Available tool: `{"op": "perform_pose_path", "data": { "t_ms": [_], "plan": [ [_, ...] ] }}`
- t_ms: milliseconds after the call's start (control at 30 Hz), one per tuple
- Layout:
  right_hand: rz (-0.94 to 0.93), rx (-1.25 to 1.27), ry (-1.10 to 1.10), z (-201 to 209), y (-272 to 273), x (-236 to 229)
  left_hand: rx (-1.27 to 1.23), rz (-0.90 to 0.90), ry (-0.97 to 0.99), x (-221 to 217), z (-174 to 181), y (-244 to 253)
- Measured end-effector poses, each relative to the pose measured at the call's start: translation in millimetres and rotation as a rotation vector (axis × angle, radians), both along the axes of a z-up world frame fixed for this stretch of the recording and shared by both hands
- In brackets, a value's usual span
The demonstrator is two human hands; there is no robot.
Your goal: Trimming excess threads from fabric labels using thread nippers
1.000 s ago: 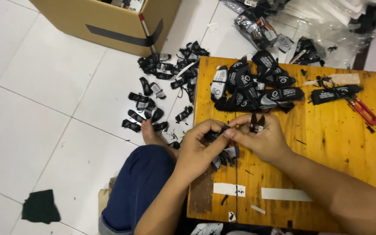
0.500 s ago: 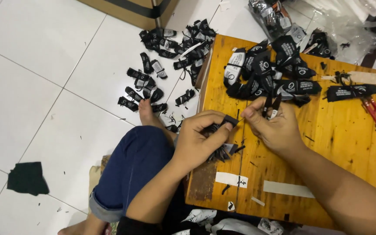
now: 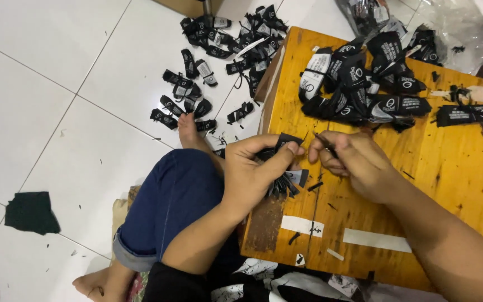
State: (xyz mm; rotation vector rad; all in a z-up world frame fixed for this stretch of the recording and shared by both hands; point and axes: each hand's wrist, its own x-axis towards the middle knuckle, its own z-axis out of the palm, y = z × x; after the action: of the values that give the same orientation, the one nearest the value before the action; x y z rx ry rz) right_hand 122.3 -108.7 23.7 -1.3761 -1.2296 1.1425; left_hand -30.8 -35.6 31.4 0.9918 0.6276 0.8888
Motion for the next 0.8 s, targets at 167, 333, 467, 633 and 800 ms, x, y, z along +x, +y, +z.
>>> {"op": "perform_pose_path", "data": {
  "t_ms": [167, 333, 467, 633, 800],
  "plan": [
    [0.079, -0.03, -0.068, 17.5, 4.0, -2.5, -0.033, 0.001, 0.017, -0.6, 2.6, 0.5],
    [0.088, -0.029, -0.181, 21.1, 6.0, -3.1, -0.052, 0.004, 0.057, -0.3, 2.0, -1.8],
    [0.103, -0.063, -0.175, 21.0, 5.3, -1.9, 0.007, 0.023, 0.079, -0.2, 4.1, -2.6],
    [0.108, -0.064, -0.192, 20.5, 6.0, -2.6, 0.053, 0.025, 0.08, -0.3, 0.8, -2.6],
    [0.128, -0.026, -0.19, 20.8, 7.1, -3.0, 0.102, 0.009, 0.075, -1.0, -1.7, -2.3]
  ]
}}
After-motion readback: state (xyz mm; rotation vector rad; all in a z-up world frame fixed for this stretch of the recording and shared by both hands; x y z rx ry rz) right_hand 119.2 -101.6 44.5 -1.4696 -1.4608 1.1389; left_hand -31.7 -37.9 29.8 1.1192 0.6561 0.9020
